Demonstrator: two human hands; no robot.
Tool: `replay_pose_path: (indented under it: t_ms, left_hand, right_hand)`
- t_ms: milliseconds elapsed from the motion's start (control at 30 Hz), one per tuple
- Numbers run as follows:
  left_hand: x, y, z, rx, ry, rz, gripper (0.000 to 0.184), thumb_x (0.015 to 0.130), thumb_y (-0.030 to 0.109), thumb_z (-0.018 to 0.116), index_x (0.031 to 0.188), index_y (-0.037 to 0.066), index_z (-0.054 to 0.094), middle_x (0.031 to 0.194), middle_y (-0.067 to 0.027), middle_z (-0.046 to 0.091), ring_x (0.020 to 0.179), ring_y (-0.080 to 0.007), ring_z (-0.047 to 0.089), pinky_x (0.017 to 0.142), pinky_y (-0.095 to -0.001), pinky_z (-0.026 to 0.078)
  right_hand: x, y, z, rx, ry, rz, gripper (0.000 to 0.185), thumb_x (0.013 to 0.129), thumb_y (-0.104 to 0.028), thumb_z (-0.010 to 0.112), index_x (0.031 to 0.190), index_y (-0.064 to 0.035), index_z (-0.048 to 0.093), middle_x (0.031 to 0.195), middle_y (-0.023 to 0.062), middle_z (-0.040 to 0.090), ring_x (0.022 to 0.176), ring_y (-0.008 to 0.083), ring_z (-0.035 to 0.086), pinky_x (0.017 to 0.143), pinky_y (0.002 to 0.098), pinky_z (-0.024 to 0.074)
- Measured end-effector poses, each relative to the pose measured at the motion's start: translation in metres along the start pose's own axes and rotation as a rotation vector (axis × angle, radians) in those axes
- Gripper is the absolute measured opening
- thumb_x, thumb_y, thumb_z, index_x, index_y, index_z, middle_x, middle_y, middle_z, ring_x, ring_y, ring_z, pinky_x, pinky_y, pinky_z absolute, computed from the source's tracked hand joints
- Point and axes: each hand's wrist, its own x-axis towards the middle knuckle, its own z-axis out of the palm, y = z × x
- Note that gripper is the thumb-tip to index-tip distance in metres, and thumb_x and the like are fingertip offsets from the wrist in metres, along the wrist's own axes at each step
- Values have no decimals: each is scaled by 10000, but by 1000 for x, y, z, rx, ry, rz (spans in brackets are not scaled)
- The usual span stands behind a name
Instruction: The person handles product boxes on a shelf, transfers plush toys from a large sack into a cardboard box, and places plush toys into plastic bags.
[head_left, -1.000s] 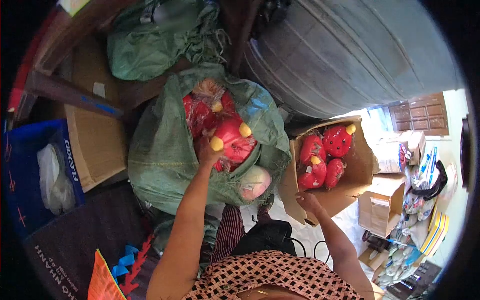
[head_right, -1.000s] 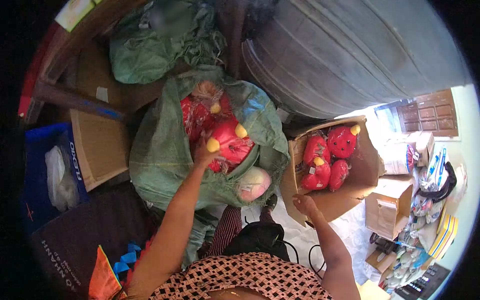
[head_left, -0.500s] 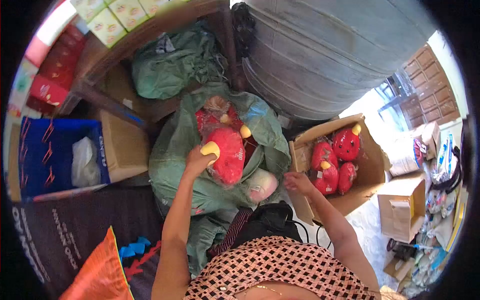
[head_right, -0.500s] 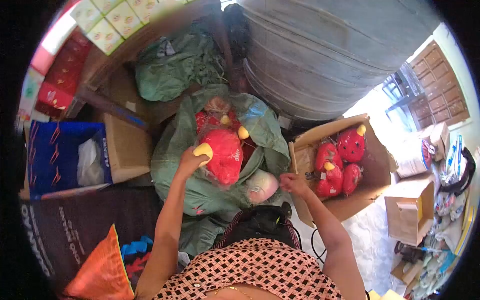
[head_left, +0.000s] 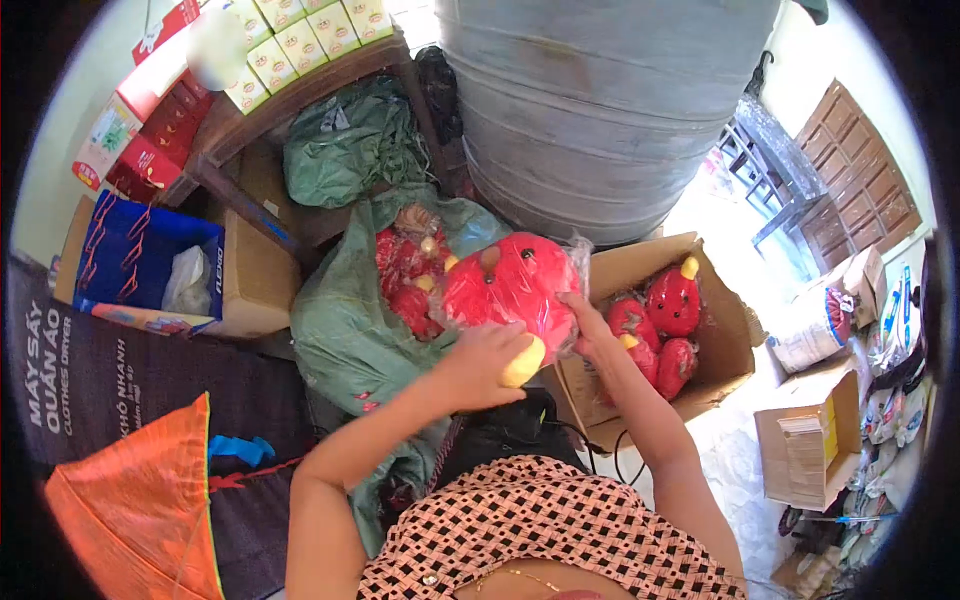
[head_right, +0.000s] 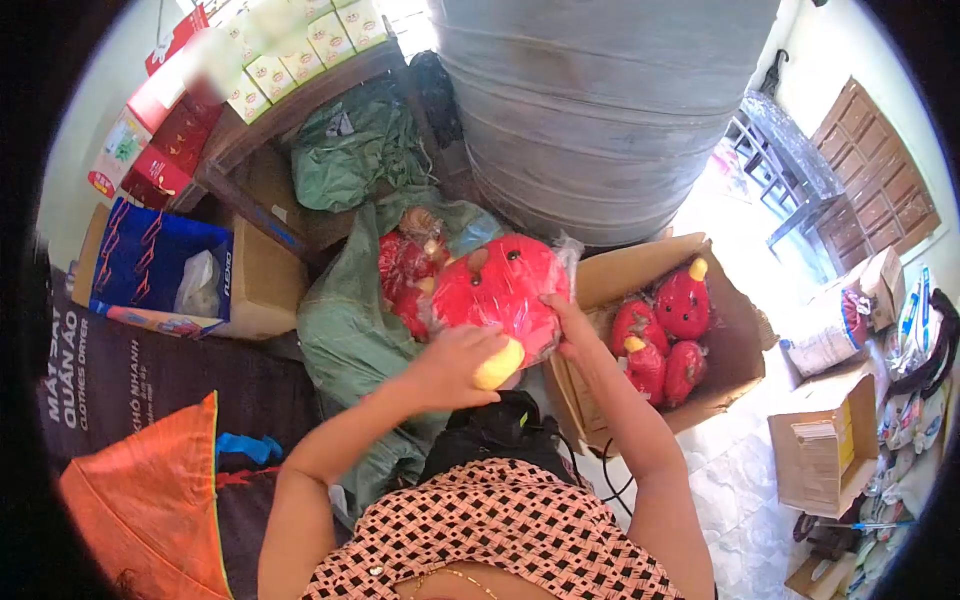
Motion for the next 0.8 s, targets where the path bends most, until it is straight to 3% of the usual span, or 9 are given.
replay_pose_path:
  t_ms: [100,133,167,200,267,433,567,600,800]
  left_hand:
    - [16,39,-81,-330,135,-11,520,736,223,721,1202,47,569,1246,-146,551,1156,-277,523,988,-374,392]
    - [15,45,-117,-250,248,120,493,758,230,705,1194,42,572,1232,-114,568,1152,-249,531,993,-375,396]
    - [10,65,-148,-584,407,125,443,796,220,673,1190,41,576,1217,-78,583,1147,-228,535,996,-377,395]
    - [0,79,-175,-659,516,193,450,797,227,670,1196,45,569,1220,-79,580,1148,-228,532,996,-380,393]
    - [-30,111,-218,-611,689,363,463,800,242,663,1208,52,554,1225,-79,573,1152,-229,525,995,-385,388]
    - [-85,173,-249,-304,778,560,497,805,279,645,1239,71,519,1239,-80,556,1159,-230,507,995,-399,377]
    - [-115,202,-249,-186,819,563,524,810,308,632,1263,86,491,1250,-81,542,1166,-230,493,994,-411,368]
    - [-119,207,-247,-167,827,553,531,811,316,628,1269,89,484,1253,-81,538,1167,-230,490,994,-414,366]
    - [-148,232,-236,-71,855,506,572,818,360,608,1306,112,441,1270,-83,518,1177,-231,469,993,-431,353]
  right_hand:
    - [-31,-30,-37,-121,64,-161,488,783,-164,647,1224,-46,473,1092,116,606,967,275,610,891,425,499]
    - [-45,-41,-42,-164,98,-249,508,777,-160,647,1237,-49,462,1092,118,598,979,283,603,894,429,494]
    - [-60,-53,-48,-210,137,-335,528,771,-156,647,1250,-52,451,1092,120,591,991,291,596,897,432,489]
    - [-77,-66,-50,-201,172,-359,565,776,-141,638,1286,-64,408,1127,123,572,1021,283,579,902,429,486]
    - [-109,-89,-59,-198,236,-394,645,787,-111,619,1358,-89,322,1197,131,535,1082,268,545,912,424,480]
    - [-151,-139,-106,-275,270,-469,627,798,-187,643,1337,-52,354,1210,135,528,1105,274,527,942,419,456]
    - [-174,-155,-123,-289,244,-546,608,814,-306,626,1300,-10,410,1235,136,533,1114,284,531,977,408,426]
    - [-182,-158,-129,-258,307,-555,597,830,-307,609,1309,-15,403,1246,147,529,1124,292,528,986,418,421]
    - [-201,-169,-123,-213,150,-534,552,850,-300,588,1293,-18,420,1274,153,514,1147,297,518,994,433,415]
